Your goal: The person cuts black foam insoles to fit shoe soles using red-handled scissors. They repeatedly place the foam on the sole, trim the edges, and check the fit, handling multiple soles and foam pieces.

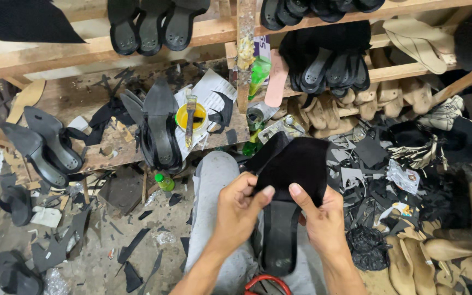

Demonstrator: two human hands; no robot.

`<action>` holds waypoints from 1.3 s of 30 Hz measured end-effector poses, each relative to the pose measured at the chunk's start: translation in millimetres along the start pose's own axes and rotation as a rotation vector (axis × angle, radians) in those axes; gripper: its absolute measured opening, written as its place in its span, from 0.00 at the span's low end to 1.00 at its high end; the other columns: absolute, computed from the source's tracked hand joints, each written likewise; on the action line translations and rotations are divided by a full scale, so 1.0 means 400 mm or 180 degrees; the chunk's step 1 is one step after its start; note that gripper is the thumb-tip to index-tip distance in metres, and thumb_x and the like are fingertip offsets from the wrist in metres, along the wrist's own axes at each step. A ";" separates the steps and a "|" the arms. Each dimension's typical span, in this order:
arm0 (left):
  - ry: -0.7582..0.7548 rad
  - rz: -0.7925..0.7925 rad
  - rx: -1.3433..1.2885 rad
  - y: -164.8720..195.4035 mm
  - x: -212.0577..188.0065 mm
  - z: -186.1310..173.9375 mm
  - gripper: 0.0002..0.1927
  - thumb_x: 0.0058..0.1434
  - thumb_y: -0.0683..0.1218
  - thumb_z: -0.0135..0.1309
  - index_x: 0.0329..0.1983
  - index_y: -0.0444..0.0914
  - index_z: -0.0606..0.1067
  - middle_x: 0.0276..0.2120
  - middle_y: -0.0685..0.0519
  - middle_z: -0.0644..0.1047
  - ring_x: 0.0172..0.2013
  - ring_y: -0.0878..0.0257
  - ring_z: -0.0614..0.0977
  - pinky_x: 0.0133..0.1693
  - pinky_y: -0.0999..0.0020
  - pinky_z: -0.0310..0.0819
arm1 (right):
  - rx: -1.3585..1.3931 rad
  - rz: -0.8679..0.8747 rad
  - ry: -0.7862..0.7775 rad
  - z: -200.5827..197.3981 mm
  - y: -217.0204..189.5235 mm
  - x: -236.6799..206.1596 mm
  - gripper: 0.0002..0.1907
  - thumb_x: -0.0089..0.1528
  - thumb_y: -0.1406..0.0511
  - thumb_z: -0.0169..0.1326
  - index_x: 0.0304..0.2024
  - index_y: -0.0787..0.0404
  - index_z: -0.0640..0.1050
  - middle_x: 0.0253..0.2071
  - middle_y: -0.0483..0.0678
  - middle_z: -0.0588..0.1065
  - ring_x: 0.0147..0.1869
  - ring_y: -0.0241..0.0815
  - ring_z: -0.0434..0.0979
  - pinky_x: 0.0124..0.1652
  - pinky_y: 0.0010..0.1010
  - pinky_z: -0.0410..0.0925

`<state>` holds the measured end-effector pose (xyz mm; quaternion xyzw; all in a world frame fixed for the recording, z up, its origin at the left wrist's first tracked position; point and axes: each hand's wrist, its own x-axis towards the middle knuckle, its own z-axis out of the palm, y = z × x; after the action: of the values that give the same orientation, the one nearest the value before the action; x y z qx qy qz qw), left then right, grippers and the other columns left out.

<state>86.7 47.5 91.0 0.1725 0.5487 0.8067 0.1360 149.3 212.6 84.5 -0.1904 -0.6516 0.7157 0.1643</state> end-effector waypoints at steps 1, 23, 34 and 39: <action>-0.0145 -0.0082 0.0090 0.004 0.008 -0.014 0.04 0.70 0.37 0.58 0.40 0.32 0.74 0.32 0.60 0.72 0.33 0.76 0.71 0.34 0.78 0.66 | -0.0022 -0.0068 -0.0012 -0.003 0.001 -0.001 0.07 0.61 0.64 0.60 0.40 0.60 0.82 0.29 0.35 0.76 0.26 0.22 0.65 0.24 0.18 0.59; -0.0159 -0.1730 -0.0141 -0.178 -0.043 0.004 0.25 0.63 0.41 0.52 0.64 0.33 0.69 0.46 0.51 0.78 0.44 0.66 0.79 0.50 0.70 0.73 | -0.2547 -0.0642 0.0453 -0.015 0.012 0.083 0.46 0.59 0.62 0.64 0.74 0.66 0.55 0.61 0.66 0.68 0.65 0.62 0.69 0.61 0.40 0.62; -0.0290 -0.2357 -0.0511 -0.191 -0.036 -0.007 0.23 0.65 0.40 0.43 0.64 0.42 0.63 0.38 0.46 0.80 0.36 0.57 0.83 0.36 0.61 0.79 | -0.3894 -0.2012 -0.0526 0.085 0.147 0.305 0.39 0.68 0.48 0.47 0.76 0.56 0.56 0.78 0.65 0.47 0.81 0.66 0.40 0.72 0.56 0.39; -0.0268 -0.2646 -0.0440 -0.161 -0.023 -0.002 0.25 0.64 0.41 0.42 0.66 0.48 0.62 0.34 0.46 0.82 0.32 0.57 0.82 0.36 0.64 0.79 | -0.3218 -0.1610 -0.0294 0.059 0.185 0.460 0.37 0.70 0.50 0.46 0.76 0.58 0.55 0.77 0.65 0.48 0.80 0.68 0.41 0.71 0.54 0.41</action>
<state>96.6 66.5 29.6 -0.0402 0.5102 0.7103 0.4833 -22.0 273.6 2.0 -0.0518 -0.9451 0.2605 0.1904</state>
